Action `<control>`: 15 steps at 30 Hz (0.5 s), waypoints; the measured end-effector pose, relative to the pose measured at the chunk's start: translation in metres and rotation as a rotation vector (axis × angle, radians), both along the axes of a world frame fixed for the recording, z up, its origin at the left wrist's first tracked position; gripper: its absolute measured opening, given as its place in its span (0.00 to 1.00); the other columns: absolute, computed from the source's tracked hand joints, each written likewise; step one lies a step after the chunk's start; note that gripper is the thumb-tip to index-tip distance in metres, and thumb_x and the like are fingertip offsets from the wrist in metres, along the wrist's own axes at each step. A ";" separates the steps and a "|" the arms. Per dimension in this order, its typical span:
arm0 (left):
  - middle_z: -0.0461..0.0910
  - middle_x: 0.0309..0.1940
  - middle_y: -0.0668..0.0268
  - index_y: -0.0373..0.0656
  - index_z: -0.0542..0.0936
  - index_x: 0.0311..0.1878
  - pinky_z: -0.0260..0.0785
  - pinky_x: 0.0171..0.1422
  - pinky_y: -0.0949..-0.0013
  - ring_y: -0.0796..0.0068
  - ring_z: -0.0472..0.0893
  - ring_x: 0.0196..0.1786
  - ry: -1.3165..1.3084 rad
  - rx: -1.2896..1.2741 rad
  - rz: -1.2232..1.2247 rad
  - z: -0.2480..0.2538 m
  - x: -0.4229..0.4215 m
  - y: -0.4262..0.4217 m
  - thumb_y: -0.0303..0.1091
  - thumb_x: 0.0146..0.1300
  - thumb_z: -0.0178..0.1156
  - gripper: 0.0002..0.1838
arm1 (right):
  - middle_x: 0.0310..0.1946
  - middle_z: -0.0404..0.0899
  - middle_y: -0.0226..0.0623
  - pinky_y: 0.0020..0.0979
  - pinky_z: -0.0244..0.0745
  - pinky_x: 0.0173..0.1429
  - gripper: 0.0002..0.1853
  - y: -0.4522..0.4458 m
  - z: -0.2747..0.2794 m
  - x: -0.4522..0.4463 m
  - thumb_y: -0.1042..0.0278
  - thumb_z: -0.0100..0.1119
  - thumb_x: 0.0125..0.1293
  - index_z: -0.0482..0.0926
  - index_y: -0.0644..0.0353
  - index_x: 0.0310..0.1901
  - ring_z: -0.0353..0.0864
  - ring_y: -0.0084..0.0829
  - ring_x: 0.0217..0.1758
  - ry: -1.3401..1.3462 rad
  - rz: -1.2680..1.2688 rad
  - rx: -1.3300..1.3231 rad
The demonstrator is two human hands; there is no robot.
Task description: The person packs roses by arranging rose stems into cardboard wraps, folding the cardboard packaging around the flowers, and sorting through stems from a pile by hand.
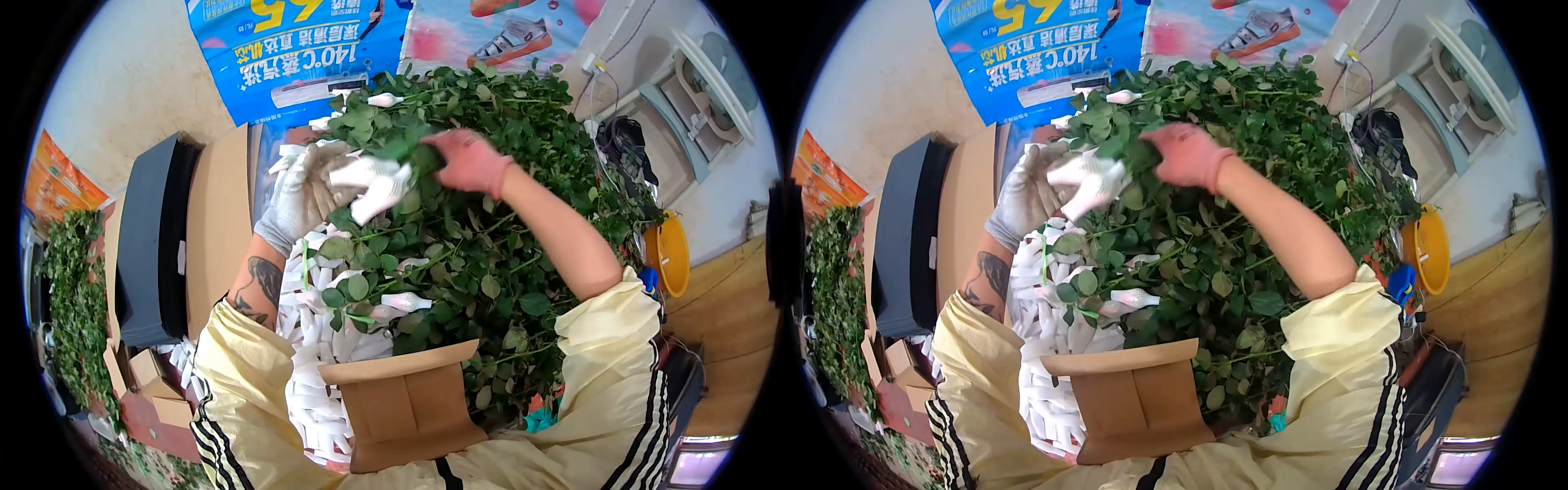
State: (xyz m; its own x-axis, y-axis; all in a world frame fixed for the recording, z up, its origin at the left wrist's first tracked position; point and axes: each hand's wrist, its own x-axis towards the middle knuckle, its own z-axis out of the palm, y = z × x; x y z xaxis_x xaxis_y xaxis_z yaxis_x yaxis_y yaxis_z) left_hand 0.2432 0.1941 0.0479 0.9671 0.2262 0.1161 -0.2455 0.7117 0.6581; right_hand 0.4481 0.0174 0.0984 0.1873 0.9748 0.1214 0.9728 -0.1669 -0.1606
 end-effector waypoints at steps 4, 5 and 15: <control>0.76 0.51 0.54 0.44 0.71 0.58 0.69 0.55 0.63 0.60 0.77 0.52 0.535 1.399 0.270 -0.124 0.014 0.064 0.45 0.65 0.49 0.22 | 0.39 0.79 0.48 0.34 0.72 0.51 0.16 -0.017 0.045 0.006 0.68 0.57 0.55 0.77 0.64 0.44 0.79 0.40 0.45 0.106 -0.133 0.255; 0.77 0.50 0.53 0.45 0.71 0.59 0.68 0.56 0.63 0.58 0.77 0.52 0.650 1.391 0.220 -0.128 0.010 0.058 0.43 0.64 0.50 0.22 | 0.37 0.79 0.46 0.33 0.71 0.49 0.13 -0.018 0.050 0.008 0.70 0.56 0.57 0.76 0.64 0.43 0.79 0.38 0.41 0.219 -0.105 0.370; 0.78 0.42 0.63 0.37 0.69 0.56 0.70 0.46 0.72 0.74 0.77 0.41 0.652 1.284 -0.256 -0.126 0.014 0.064 0.23 0.45 0.60 0.30 | 0.43 0.79 0.47 0.34 0.70 0.55 0.19 -0.027 0.033 0.002 0.70 0.61 0.52 0.76 0.64 0.48 0.77 0.43 0.48 0.186 -0.059 0.300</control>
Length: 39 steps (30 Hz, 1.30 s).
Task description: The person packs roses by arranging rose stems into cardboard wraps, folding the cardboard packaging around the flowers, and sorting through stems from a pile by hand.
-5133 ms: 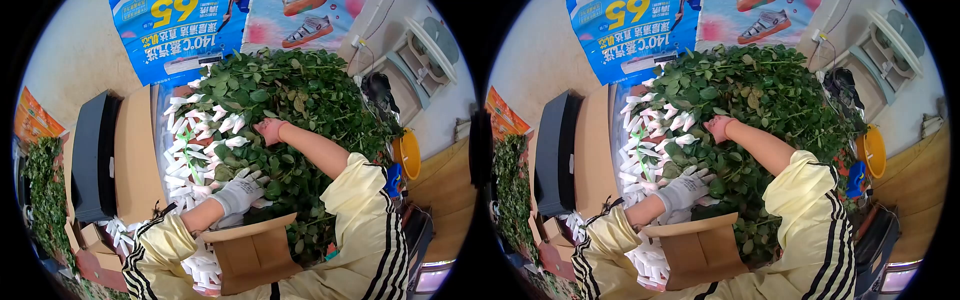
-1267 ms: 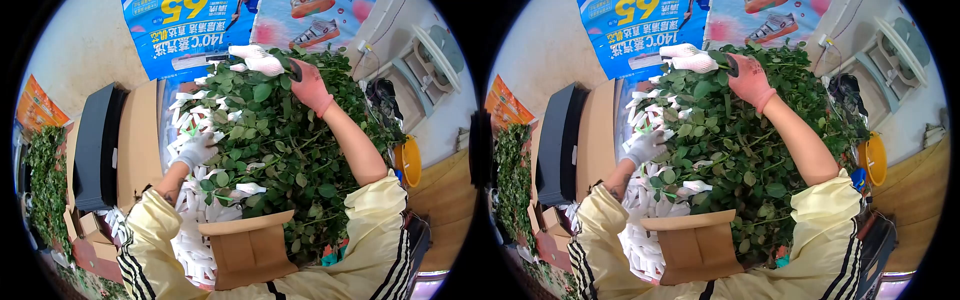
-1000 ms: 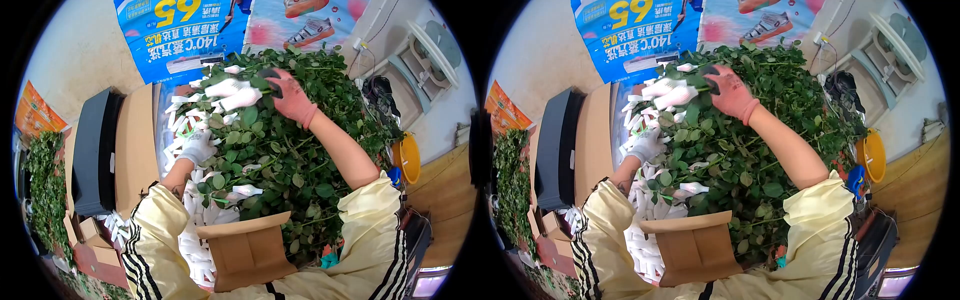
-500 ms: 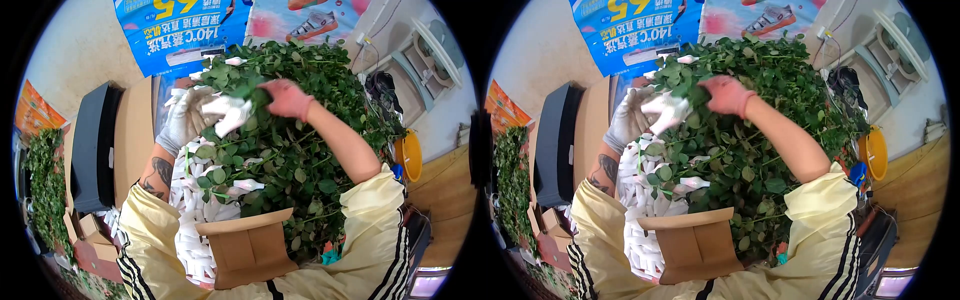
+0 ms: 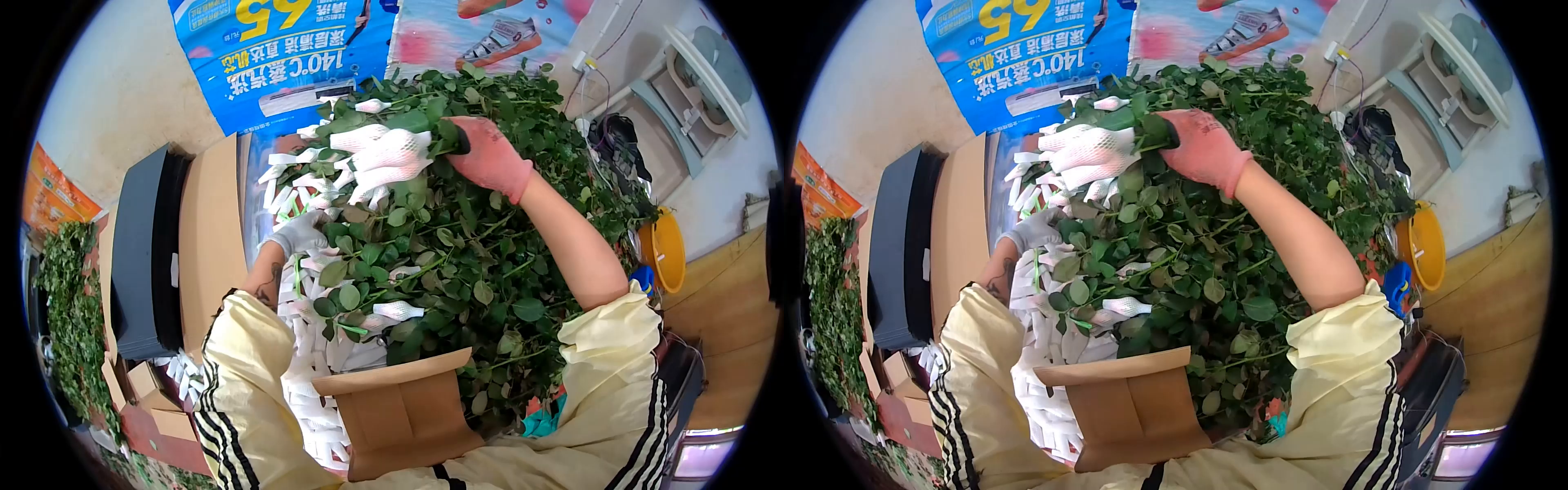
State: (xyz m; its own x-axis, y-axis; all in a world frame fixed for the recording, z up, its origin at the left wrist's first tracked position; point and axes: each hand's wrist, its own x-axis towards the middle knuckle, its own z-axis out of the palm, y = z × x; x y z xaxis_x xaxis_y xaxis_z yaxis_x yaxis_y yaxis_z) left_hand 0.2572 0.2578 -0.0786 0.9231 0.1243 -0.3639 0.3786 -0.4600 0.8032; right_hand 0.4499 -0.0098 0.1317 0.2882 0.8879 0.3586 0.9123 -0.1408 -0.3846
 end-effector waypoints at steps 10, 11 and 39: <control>0.74 0.44 0.66 0.40 0.61 0.64 0.72 0.47 0.70 0.77 0.76 0.42 -0.030 -0.724 0.039 0.049 -0.017 -0.037 0.30 0.60 0.60 0.29 | 0.47 0.78 0.44 0.35 0.70 0.57 0.24 0.036 -0.047 -0.004 0.60 0.56 0.53 0.73 0.59 0.53 0.77 0.40 0.51 -0.201 -0.103 -0.148; 0.75 0.45 0.64 0.41 0.61 0.65 0.72 0.47 0.68 0.75 0.77 0.42 -0.078 -0.881 0.101 0.059 -0.018 -0.041 0.28 0.60 0.59 0.29 | 0.48 0.78 0.44 0.35 0.70 0.57 0.24 0.040 -0.048 -0.011 0.60 0.55 0.53 0.73 0.58 0.53 0.77 0.40 0.51 -0.189 -0.107 -0.218; 0.50 0.69 0.43 0.52 0.61 0.68 0.39 0.73 0.49 0.40 0.49 0.71 -0.234 0.546 -0.312 -0.006 -0.003 -0.117 0.61 0.64 0.40 0.34 | 0.45 0.77 0.42 0.35 0.70 0.56 0.16 -0.208 0.230 0.140 0.61 0.53 0.56 0.75 0.59 0.44 0.76 0.37 0.48 -1.140 -1.236 -0.354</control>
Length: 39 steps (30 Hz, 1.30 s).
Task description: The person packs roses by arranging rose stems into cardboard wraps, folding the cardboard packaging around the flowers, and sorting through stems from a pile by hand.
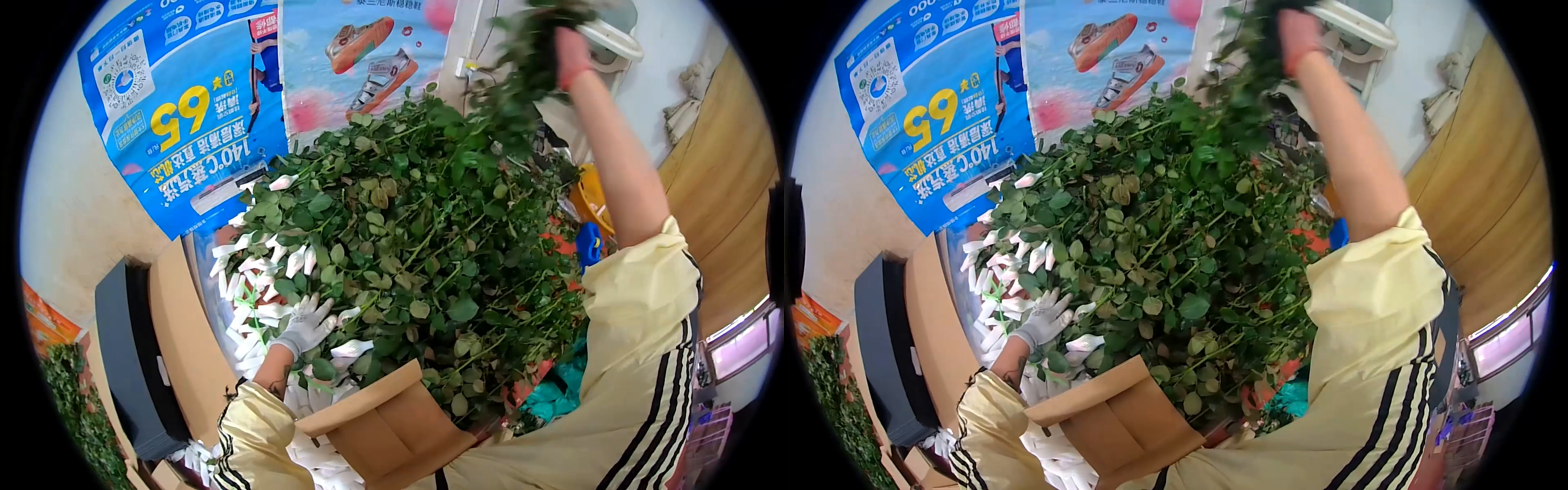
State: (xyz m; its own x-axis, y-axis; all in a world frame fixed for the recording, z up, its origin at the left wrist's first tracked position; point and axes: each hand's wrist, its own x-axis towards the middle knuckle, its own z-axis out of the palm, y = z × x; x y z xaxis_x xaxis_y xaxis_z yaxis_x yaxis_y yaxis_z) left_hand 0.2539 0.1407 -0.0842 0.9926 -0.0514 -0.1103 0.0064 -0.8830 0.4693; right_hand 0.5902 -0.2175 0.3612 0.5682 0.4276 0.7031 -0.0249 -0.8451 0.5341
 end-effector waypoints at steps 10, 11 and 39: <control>0.47 0.70 0.43 0.55 0.58 0.70 0.36 0.74 0.50 0.39 0.46 0.72 0.116 0.118 -0.084 -0.012 0.000 0.002 0.67 0.62 0.38 0.38 | 0.60 0.70 0.38 0.37 0.54 0.70 0.29 -0.265 0.092 0.016 0.46 0.51 0.59 0.70 0.48 0.60 0.64 0.39 0.65 -0.277 0.092 0.285; 0.48 0.70 0.43 0.53 0.58 0.70 0.37 0.74 0.51 0.39 0.47 0.72 0.093 0.100 -0.082 -0.010 0.000 0.002 0.66 0.61 0.41 0.39 | 0.59 0.71 0.39 0.38 0.54 0.70 0.28 -0.264 0.083 -0.001 0.48 0.50 0.60 0.70 0.50 0.60 0.64 0.40 0.65 -0.249 0.213 0.338; 0.52 0.70 0.49 0.38 0.58 0.68 0.40 0.74 0.51 0.46 0.47 0.73 0.187 0.171 -0.121 0.001 0.084 -0.053 0.68 0.52 0.53 0.49 | 0.43 0.80 0.38 0.42 0.70 0.56 0.22 -0.120 0.082 -0.023 0.51 0.38 0.67 0.77 0.57 0.47 0.76 0.38 0.48 0.805 1.561 1.710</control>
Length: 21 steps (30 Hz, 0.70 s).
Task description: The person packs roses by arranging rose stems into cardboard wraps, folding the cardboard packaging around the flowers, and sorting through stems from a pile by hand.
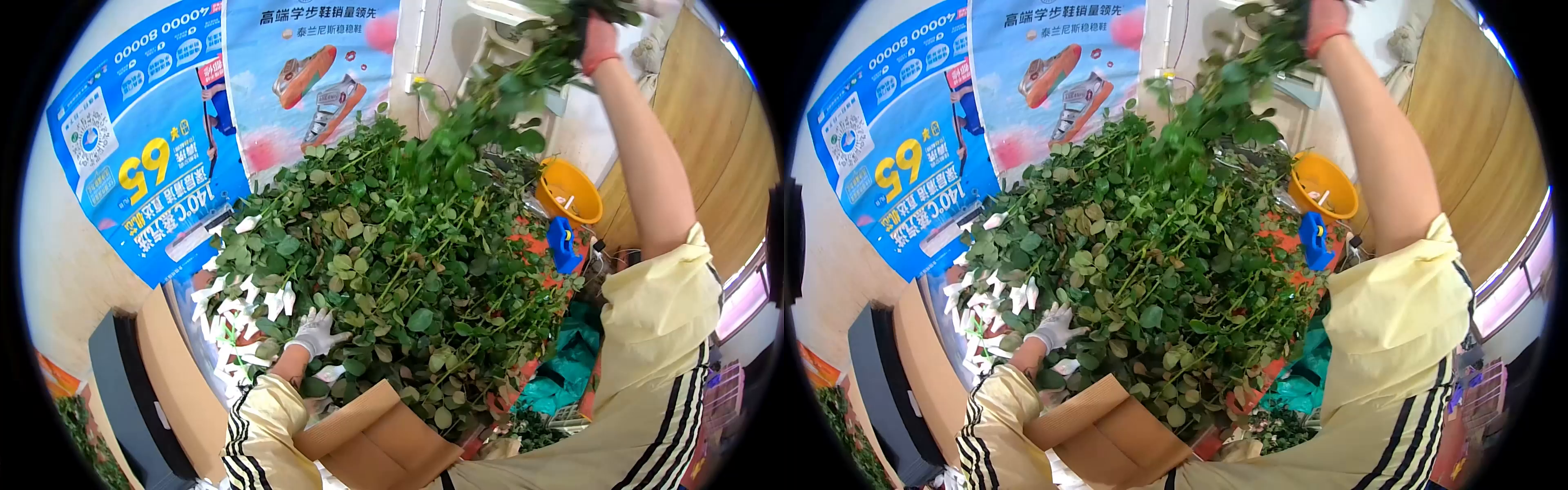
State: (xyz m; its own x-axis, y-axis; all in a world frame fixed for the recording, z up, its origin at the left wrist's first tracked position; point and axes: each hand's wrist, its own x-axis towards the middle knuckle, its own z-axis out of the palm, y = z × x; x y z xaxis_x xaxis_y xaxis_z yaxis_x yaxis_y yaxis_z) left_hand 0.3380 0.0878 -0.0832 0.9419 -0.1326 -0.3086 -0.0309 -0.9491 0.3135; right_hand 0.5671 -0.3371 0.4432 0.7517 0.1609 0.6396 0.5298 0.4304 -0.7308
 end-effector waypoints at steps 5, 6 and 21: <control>0.50 0.71 0.51 0.40 0.57 0.69 0.39 0.75 0.53 0.49 0.46 0.74 0.038 0.054 0.017 -0.009 0.000 -0.001 0.67 0.53 0.52 0.49 | 0.44 0.77 0.42 0.45 0.72 0.48 0.22 -0.054 0.042 -0.064 0.51 0.36 0.65 0.74 0.59 0.47 0.76 0.44 0.46 -0.237 -0.074 -0.349; 0.50 0.71 0.53 0.39 0.57 0.69 0.38 0.75 0.54 0.51 0.47 0.74 0.035 0.074 0.009 -0.010 0.000 -0.001 0.67 0.54 0.51 0.48 | 0.44 0.77 0.42 0.44 0.72 0.49 0.22 -0.057 0.039 -0.075 0.51 0.36 0.66 0.73 0.59 0.47 0.76 0.43 0.46 -0.260 -0.110 -0.427; 0.62 0.63 0.42 0.30 0.50 0.69 0.53 0.70 0.62 0.58 0.64 0.67 -0.072 -0.432 0.020 0.054 -0.008 0.029 0.59 0.58 0.57 0.49 | 0.50 0.72 0.40 0.38 0.68 0.55 0.23 -0.110 -0.022 -0.124 0.53 0.36 0.68 0.67 0.63 0.54 0.72 0.38 0.52 -0.368 -0.396 -0.779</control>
State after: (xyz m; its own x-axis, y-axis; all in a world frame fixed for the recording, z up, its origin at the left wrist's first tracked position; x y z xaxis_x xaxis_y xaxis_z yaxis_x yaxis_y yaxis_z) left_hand 0.3303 0.1173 -0.0297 0.9627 -0.2164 -0.1625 -0.0499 -0.7321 0.6793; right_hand 0.4434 -0.4472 0.4209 0.6159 0.4185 0.6675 0.7869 -0.3685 -0.4950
